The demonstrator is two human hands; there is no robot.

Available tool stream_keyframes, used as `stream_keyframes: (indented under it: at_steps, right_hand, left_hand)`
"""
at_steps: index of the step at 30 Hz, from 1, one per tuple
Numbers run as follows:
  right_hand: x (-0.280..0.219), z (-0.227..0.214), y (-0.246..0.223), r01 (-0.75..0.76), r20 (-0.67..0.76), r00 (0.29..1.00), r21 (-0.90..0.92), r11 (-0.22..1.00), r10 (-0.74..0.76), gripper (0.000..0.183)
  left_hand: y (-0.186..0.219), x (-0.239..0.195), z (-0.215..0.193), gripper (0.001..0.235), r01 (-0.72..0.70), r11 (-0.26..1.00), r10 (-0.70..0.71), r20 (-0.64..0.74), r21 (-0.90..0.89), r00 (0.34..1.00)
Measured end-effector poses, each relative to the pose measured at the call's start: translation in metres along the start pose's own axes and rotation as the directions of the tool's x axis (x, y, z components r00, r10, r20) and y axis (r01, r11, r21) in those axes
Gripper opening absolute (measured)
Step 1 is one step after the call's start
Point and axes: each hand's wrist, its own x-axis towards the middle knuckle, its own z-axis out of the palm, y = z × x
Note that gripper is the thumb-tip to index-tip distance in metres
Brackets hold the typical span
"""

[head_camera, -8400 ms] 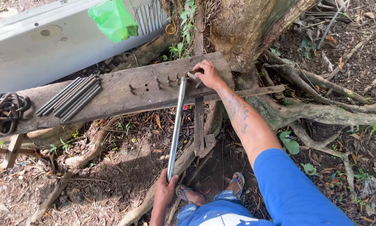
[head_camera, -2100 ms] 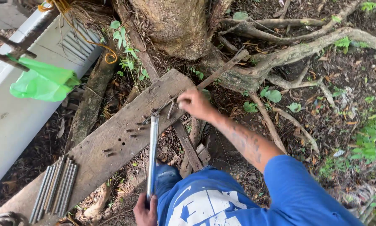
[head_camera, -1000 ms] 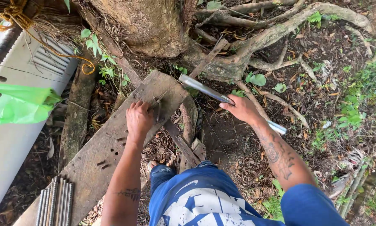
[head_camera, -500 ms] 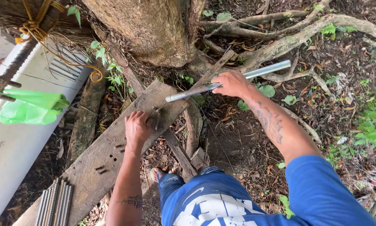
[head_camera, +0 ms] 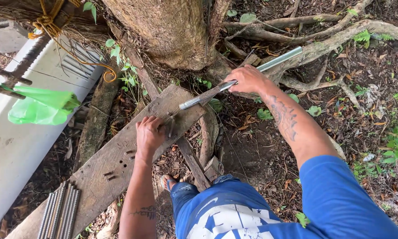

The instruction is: Using a metal pipe as a lever to bend short pieces of rebar over nails on a wooden plank.

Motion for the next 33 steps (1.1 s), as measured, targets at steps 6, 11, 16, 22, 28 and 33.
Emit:
stream_keyframes:
  at_steps: [6, 11, 16, 22, 28, 33]
  right_hand:
    - [-0.003, 0.017, 0.034, 0.039, -0.010, 0.999, -0.036, 0.999, -0.040, 0.041]
    - [0.000, 0.009, 0.009, -0.073, 0.076, 0.994, -0.004, 0.997, 0.073, 0.038]
    - [0.012, 0.007, -0.004, -0.013, 0.058, 0.998, 0.058, 0.998, 0.010, 0.037]
    - [0.008, -0.001, -0.028, 0.025, 0.122, 0.993, -0.123, 0.992, -0.010, 0.035]
    - [-0.008, 0.026, -0.024, 0.100, -0.104, 0.988, -0.167, 0.981, -0.118, 0.035]
    - [-0.006, 0.034, -0.032, 0.007, -0.060, 0.998, -0.120, 0.993, -0.014, 0.029]
  left_hand:
    - [-0.013, -0.001, 0.014, 0.007, 0.002, 1.000, -0.004, 0.066, 0.029, 0.998]
    - [-0.009, 0.001, 0.008, 0.007, 0.002, 0.999, -0.004, 0.063, 0.032, 0.998]
    - [-0.012, -0.001, 0.013, 0.007, -0.003, 1.000, 0.001, 0.055, 0.029, 0.998]
    - [-0.004, 0.002, 0.004, 0.010, 0.044, 0.998, -0.048, 0.077, 0.051, 0.996]
    - [0.003, 0.000, 0.002, 0.008, 0.034, 0.999, -0.035, 0.033, 0.032, 0.999]
    - [0.012, 0.001, -0.010, 0.013, -0.003, 1.000, 0.003, -0.026, -0.005, 1.000]
